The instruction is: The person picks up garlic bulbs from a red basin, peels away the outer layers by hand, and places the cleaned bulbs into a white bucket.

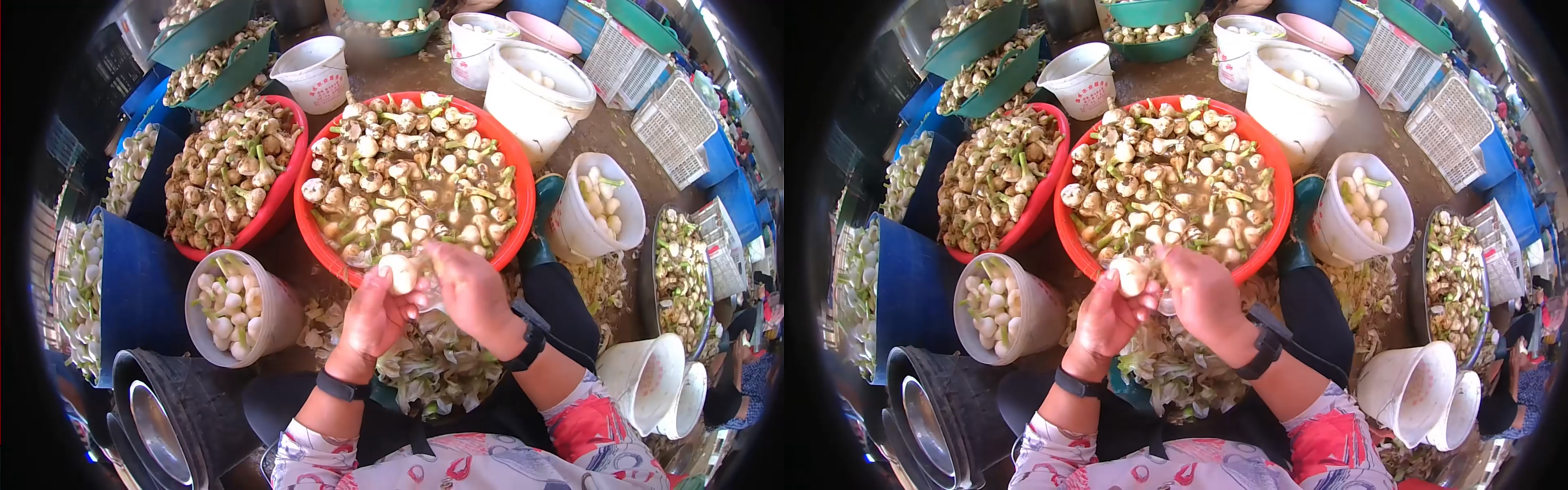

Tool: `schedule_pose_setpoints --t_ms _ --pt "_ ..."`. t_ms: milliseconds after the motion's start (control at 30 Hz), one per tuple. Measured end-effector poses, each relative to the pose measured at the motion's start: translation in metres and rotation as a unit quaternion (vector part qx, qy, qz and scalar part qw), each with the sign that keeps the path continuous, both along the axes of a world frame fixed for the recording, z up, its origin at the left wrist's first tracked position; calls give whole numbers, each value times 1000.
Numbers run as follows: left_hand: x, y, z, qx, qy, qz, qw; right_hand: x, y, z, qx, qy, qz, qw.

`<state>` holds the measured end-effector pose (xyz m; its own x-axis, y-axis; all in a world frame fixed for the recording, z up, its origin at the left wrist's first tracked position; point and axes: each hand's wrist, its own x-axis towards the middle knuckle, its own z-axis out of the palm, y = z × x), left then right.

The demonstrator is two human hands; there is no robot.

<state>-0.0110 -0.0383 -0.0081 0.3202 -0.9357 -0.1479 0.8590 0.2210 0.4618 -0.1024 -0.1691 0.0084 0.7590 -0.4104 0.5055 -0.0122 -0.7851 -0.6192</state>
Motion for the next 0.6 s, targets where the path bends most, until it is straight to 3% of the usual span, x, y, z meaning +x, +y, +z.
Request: schedule_pose_setpoints --t_ms 67,133,200,267,333,467,533,600 --pt "-6 2 6 98 -203 119 967 -9 6 18 1 21 -64 998" --pt "-9 1 8 130 -207 111 963 -15 11 28 39 30 19 999" --pt "-13 1 7 167 -329 103 924 -16 17 26 86 14 12 996" --pt "-14 2 13 191 -344 96 914 -16 14 19 31 34 10 999" --pt "-13 6 13 221 -450 81 861 -14 15 15 29 37 15 999" --pt "-10 7 9 268 -514 83 810 -13 7 12 44 104 60 992" --pt "-5 7 -2 272 -633 54 723 -13 6 15 1 139 62 988" --pt "-11 7 3 280 -632 67 720 -10 9 16 -22 125 40 991"
